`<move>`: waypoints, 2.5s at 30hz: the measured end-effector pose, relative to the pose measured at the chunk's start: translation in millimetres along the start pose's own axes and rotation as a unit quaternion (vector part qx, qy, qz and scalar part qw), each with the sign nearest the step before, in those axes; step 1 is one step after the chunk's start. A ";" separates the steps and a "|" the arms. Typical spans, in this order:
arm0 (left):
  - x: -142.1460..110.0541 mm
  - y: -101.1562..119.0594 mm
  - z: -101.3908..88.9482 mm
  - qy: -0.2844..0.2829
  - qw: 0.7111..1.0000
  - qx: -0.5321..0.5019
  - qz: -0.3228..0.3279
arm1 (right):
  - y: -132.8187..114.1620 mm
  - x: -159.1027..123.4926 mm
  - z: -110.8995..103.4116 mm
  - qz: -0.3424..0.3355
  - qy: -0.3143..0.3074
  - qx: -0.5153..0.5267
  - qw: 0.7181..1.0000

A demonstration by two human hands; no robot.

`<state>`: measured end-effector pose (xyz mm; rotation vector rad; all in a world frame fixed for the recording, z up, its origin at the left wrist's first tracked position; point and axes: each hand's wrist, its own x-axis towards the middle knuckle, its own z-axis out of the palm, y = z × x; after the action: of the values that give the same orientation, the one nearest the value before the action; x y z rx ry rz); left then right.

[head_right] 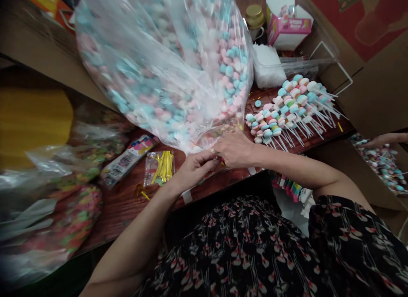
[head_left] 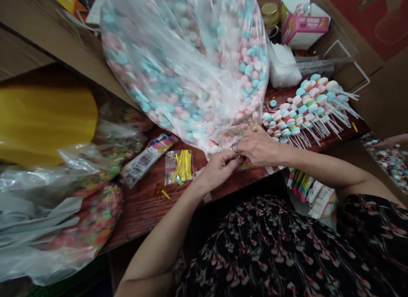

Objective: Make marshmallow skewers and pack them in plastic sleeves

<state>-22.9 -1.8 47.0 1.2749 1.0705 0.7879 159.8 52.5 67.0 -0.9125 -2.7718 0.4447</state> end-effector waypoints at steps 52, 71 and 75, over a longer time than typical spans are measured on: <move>-37.7 -22.0 23.2 0.281 0.923 -0.252 -0.077 | 27.3 -78.3 35.7 0.170 -0.031 -0.163 0.971; -31.9 -31.4 23.3 0.254 0.926 -0.264 -0.090 | 24.2 -79.7 1.8 0.237 -0.050 -0.138 0.960; -33.8 -34.0 27.5 0.251 0.929 -0.258 -0.083 | 6.8 -84.4 19.5 0.303 -0.077 -0.141 0.940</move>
<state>-12.0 -48.1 18.8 0.5349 1.2431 1.2055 225.1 2.4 39.3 -1.8895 -2.6791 0.2023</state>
